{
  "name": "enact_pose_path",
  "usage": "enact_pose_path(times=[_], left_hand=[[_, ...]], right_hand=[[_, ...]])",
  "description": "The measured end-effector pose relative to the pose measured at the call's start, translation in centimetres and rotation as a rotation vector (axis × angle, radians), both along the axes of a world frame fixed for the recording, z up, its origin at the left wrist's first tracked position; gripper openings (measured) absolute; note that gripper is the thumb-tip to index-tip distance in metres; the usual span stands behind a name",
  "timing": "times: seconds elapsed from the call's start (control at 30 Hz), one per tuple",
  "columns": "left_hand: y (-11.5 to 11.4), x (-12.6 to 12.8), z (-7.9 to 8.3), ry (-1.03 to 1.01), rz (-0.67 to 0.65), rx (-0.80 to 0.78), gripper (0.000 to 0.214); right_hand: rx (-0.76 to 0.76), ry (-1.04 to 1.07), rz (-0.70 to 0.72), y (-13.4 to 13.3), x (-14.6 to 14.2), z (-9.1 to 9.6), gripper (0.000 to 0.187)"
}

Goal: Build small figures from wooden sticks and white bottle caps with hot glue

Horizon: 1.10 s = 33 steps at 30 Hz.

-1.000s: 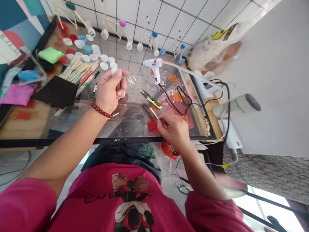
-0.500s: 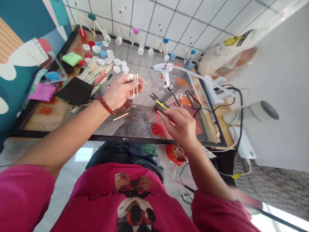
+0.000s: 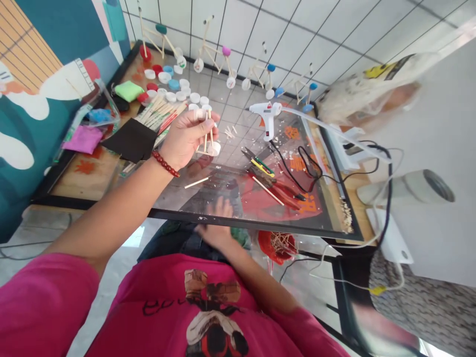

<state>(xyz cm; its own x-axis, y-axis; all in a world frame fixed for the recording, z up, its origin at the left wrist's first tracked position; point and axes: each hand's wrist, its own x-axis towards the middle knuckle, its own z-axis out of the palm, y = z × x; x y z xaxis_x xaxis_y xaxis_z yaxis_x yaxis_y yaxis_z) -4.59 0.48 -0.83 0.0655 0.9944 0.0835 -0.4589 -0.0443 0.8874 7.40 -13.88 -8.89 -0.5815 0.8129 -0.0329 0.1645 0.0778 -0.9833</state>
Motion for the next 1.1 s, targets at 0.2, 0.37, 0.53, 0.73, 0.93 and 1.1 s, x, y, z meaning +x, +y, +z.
enact_pose_path(times=[0.2, 0.37, 0.53, 0.73, 0.93, 1.1], left_hand=[[0.0, -0.5, -0.4, 0.091, -0.040, 0.187, 0.015], [-0.4, -0.7, -0.2, 0.044, -0.162, 0.074, 0.023], [-1.1, -0.3, -0.1, 0.122, -0.099, -0.059, 0.024], [-1.4, 0.2, 0.2, 0.155, -0.059, -0.108, 0.034], [-1.5, 0.9, 0.0, 0.227, -0.051, -0.204, 0.041], [-1.7, 1.3, -0.3, 0.276, -0.094, -0.205, 0.038]], right_hand=[[-0.213, 0.161, 0.642, -4.1, -3.2, 0.5, 0.039], [-0.058, 0.056, 0.504, -0.6, 3.1, 8.6, 0.028], [0.411, -0.096, -0.517, 8.1, 7.0, 11.2, 0.019], [0.156, -0.036, -0.347, 13.4, 5.7, 8.0, 0.026], [-0.007, 0.105, -0.339, 13.1, 5.4, 5.9, 0.029], [-0.087, 0.134, -0.314, 13.1, 6.1, 5.8, 0.031]])
